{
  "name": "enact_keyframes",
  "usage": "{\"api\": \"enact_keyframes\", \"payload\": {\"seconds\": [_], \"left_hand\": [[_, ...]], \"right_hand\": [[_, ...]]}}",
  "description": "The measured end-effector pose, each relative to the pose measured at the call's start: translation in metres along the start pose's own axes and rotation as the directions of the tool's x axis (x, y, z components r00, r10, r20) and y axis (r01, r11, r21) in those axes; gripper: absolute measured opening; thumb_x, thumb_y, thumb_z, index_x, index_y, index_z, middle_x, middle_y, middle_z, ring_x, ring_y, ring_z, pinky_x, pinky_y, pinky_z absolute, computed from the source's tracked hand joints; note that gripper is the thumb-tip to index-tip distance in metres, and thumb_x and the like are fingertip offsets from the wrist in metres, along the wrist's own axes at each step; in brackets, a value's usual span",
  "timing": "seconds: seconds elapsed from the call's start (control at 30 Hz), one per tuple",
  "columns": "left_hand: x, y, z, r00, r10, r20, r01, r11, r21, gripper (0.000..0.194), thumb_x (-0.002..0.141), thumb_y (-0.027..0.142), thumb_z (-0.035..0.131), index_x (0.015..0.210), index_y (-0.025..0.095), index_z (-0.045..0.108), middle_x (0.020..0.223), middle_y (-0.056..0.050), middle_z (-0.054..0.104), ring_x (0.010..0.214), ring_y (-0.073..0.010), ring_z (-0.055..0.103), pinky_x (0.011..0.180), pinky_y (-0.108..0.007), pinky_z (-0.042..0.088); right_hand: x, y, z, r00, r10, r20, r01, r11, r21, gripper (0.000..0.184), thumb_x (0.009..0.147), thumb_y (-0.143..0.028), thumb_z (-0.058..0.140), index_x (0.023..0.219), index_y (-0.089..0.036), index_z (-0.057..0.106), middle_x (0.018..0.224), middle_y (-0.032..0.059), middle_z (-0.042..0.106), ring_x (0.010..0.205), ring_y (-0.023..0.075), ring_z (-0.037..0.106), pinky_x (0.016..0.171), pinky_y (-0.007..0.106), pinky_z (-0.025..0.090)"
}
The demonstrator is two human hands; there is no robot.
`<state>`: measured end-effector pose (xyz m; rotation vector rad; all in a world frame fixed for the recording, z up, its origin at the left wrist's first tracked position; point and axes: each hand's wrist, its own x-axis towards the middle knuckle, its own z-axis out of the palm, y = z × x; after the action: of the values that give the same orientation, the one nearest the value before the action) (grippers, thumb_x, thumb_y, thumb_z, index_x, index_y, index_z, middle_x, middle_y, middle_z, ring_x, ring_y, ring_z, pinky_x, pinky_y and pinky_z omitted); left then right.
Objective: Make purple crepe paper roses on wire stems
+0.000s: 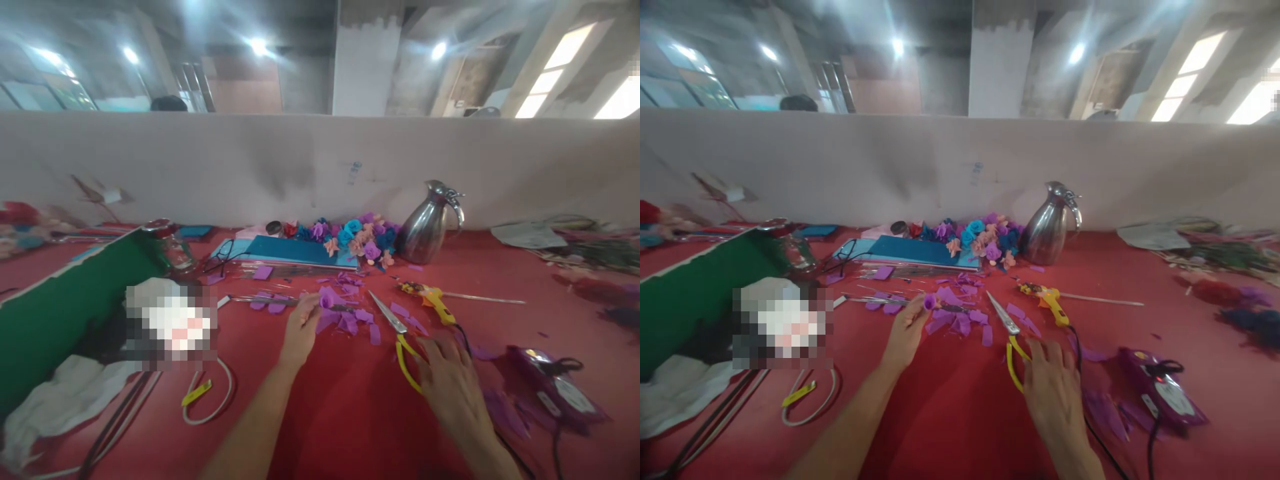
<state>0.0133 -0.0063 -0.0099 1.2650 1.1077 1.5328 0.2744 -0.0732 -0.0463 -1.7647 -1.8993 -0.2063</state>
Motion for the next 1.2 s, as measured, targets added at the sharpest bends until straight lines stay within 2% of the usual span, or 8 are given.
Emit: {"api": "enact_keyframes", "payload": {"seconds": [0.1, 0.27, 0.4, 0.57, 0.8, 0.93, 1.07, 1.2], "left_hand": [[-0.003, 0.003, 0.0, 1.0, -0.014, 0.015, 0.015, 1.0, -0.018, 0.008, 0.073, 0.027, 0.069, 0.074, 0.021, 0.073, 0.093, -0.007, 0.069, 0.095, -0.0218, 0.06, 0.095, -0.035, 0.042], [-0.004, -0.002, 0.0, 0.996, -0.009, 0.084, 0.012, 0.999, -0.03, 0.012, 0.077, 0.027, 0.065, 0.074, 0.019, 0.073, 0.093, -0.008, 0.07, 0.091, -0.0215, 0.062, 0.089, -0.034, 0.046], [-0.005, -0.008, 0.001, 0.992, -0.067, 0.104, 0.077, 0.992, -0.098, 0.018, 0.08, 0.03, 0.061, 0.076, 0.016, 0.071, 0.08, -0.006, 0.068, 0.081, -0.0193, 0.061, 0.084, -0.032, 0.046], [-0.007, -0.009, 0.005, 0.989, -0.085, 0.124, 0.101, 0.987, -0.123, 0.022, 0.08, 0.035, 0.059, 0.071, 0.017, 0.066, 0.072, -0.003, 0.062, 0.075, -0.017, 0.055, 0.079, -0.029, 0.043], [-0.012, -0.009, 0.009, 0.963, -0.168, 0.21, 0.217, 0.947, -0.239, 0.032, 0.077, 0.045, 0.064, 0.067, 0.015, 0.06, 0.064, 0.001, 0.052, 0.062, -0.0118, 0.044, 0.066, -0.025, 0.038], [-0.013, -0.009, 0.008, 0.945, -0.225, 0.239, 0.29, 0.912, -0.289, 0.035, 0.07, 0.047, 0.071, 0.064, 0.014, 0.06, 0.063, 0.0, 0.055, 0.062, -0.0112, 0.046, 0.065, -0.025, 0.037], [-0.014, -0.007, 0.006, 0.891, -0.258, 0.374, 0.39, 0.856, -0.339, 0.037, 0.067, 0.047, 0.075, 0.064, 0.013, 0.062, 0.06, -0.001, 0.058, 0.057, -0.0101, 0.049, 0.062, -0.024, 0.037], [-0.015, -0.005, 0.006, 0.859, -0.258, 0.442, 0.433, 0.826, -0.361, 0.037, 0.067, 0.048, 0.076, 0.069, 0.012, 0.066, 0.061, -0.002, 0.06, 0.058, -0.0101, 0.053, 0.063, -0.024, 0.039]], "right_hand": [[0.026, -0.029, -0.009, 1.0, 0.016, 0.018, -0.02, 0.967, 0.252, 0.026, 0.086, -0.025, 0.043, 0.093, -0.022, 0.068, 0.096, 0.0115, 0.069, 0.091, 0.0282, 0.061, 0.08, 0.043, 0.046], [0.08, -0.084, -0.002, 0.971, -0.06, 0.23, -0.118, 0.717, 0.687, 0.021, 0.081, -0.033, 0.052, 0.084, -0.025, 0.071, 0.081, 0.0048, 0.073, 0.073, 0.0216, 0.065, 0.068, 0.033, 0.049], [0.104, -0.105, 0.02, 0.978, -0.047, 0.203, -0.135, 0.595, 0.792, 0.02, 0.075, -0.031, 0.057, 0.085, -0.021, 0.07, 0.083, 0.006, 0.072, 0.075, 0.0211, 0.064, 0.072, 0.034, 0.049], [0.091, -0.114, 0.033, 0.968, -0.103, 0.228, -0.178, 0.356, 0.918, 0.021, 0.075, -0.034, 0.062, 0.091, -0.022, 0.07, 0.09, 0.0065, 0.07, 0.082, 0.0212, 0.064, 0.076, 0.034, 0.051], [0.08, -0.109, 0.034, 0.89, -0.133, 0.436, -0.436, 0.028, 0.899, 0.02, 0.071, -0.033, 0.071, 0.088, -0.022, 0.071, 0.084, 0.0045, 0.068, 0.074, 0.0185, 0.062, 0.074, 0.033, 0.05], [0.083, -0.109, 0.032, 0.849, -0.167, 0.501, -0.511, -0.026, 0.859, 0.02, 0.068, -0.033, 0.078, 0.08, -0.02, 0.07, 0.073, 0.001, 0.064, 0.066, 0.0138, 0.057, 0.068, 0.028, 0.048], [0.084, -0.109, 0.025, 0.819, -0.266, 0.509, -0.535, -0.031, 0.844, 0.021, 0.069, -0.036, 0.078, 0.078, -0.019, 0.07, 0.063, -0.0013, 0.059, 0.058, 0.0122, 0.054, 0.059, 0.027, 0.043], [0.083, -0.106, 0.024, 0.821, -0.299, 0.486, -0.509, 0.003, 0.861, 0.021, 0.072, -0.038, 0.077, 0.077, -0.018, 0.07, 0.065, -0.0014, 0.056, 0.057, 0.0113, 0.051, 0.058, 0.027, 0.041]]}}
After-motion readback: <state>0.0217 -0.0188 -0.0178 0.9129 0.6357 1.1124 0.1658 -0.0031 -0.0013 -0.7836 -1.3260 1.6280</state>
